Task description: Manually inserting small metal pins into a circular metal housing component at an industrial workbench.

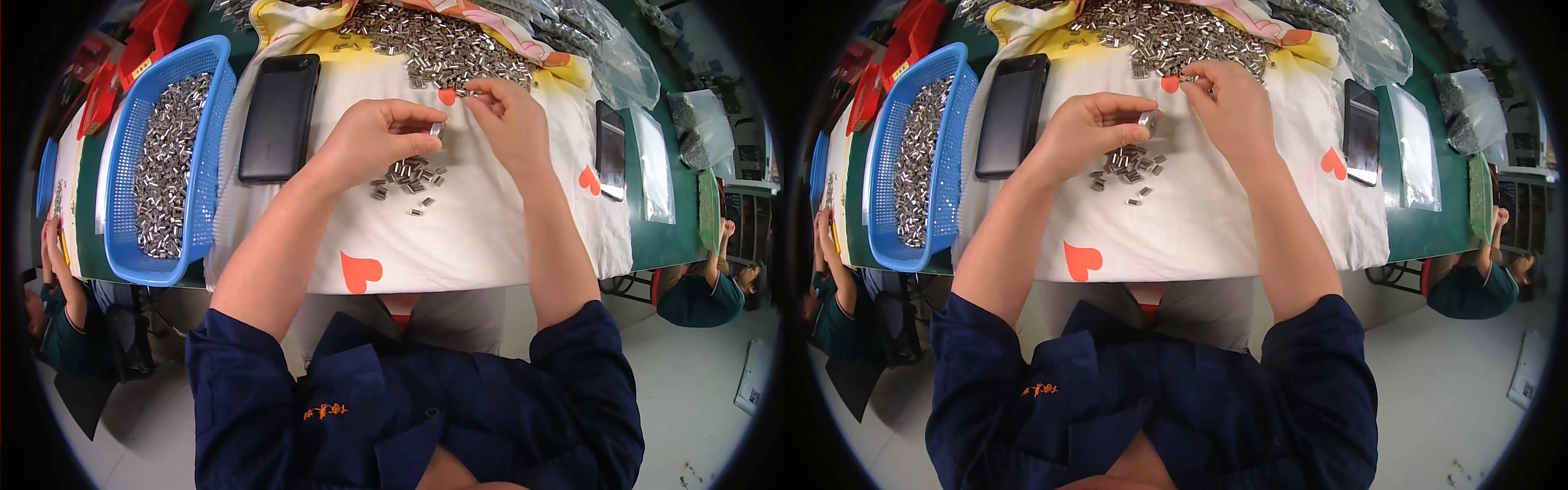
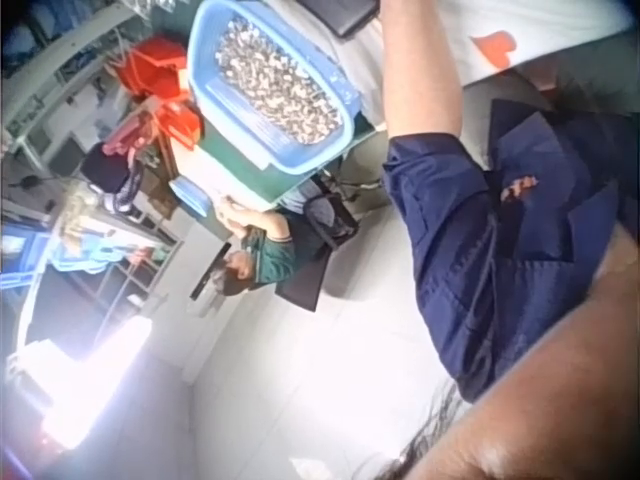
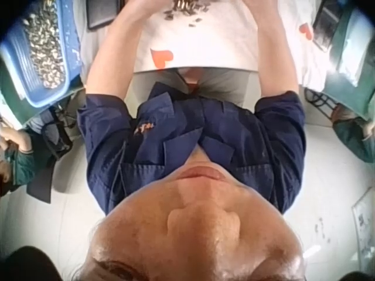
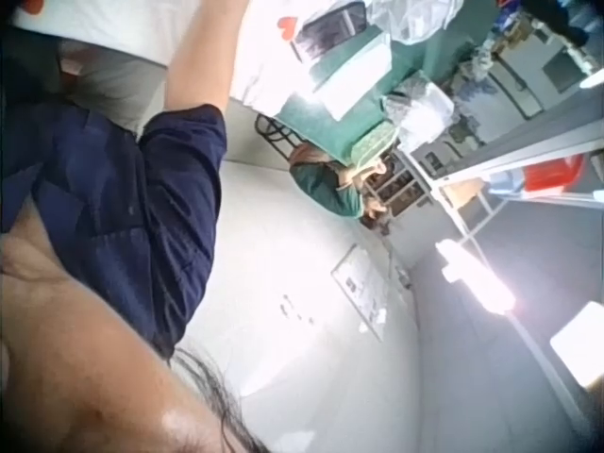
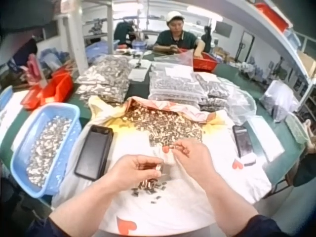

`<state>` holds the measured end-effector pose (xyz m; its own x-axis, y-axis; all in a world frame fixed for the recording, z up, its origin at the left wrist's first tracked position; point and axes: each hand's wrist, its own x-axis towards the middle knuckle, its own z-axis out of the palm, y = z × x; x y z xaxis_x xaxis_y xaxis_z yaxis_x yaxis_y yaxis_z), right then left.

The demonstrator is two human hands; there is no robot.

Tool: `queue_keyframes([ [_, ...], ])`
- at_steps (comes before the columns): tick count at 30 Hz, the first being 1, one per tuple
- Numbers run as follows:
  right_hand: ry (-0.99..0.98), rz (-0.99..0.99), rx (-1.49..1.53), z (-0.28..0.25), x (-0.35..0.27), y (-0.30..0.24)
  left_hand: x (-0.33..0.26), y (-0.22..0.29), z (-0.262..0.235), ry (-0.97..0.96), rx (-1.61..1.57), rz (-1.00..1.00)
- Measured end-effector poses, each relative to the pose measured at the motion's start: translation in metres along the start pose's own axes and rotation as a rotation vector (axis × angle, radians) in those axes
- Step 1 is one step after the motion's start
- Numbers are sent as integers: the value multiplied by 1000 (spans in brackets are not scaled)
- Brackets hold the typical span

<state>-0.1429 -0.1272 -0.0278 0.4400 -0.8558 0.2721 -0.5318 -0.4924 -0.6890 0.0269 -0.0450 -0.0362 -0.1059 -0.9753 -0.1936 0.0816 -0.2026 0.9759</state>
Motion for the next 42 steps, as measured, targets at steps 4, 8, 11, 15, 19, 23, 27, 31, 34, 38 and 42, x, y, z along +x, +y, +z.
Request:
queue_keyframes([
  [4,49,-257,-290,15,5,13,1,0,1,-1,68,15],
  [8,0,-144,-311,12,2,13,2,-3,0,9,73,18],
  [11,-37,-135,-337,8,0,10,3,-2,0,6,55,-3],
  [15,7,-209,-187,7,-2,2,2,1,-2,42,-60,11],
  [19,-184,47,327,-1,-11,-19,1,1,-4,76,-97,8],
  [23,-222,-34,288,0,-13,-19,3,-1,-4,68,-92,32],
  [27,-130,-202,101,3,-17,-20,2,-3,-1,70,-20,40],
  [31,-116,-187,67,2,-17,-20,2,-1,-1,86,-44,81],
  [34,-185,-123,228,-3,-13,-17,0,4,-1,78,-48,46],
  [38,-253,-4,242,-3,-7,-13,0,0,-1,102,-27,52],
  [42,51,-129,-35,-3,6,6,1,1,1,23,20,34],
])
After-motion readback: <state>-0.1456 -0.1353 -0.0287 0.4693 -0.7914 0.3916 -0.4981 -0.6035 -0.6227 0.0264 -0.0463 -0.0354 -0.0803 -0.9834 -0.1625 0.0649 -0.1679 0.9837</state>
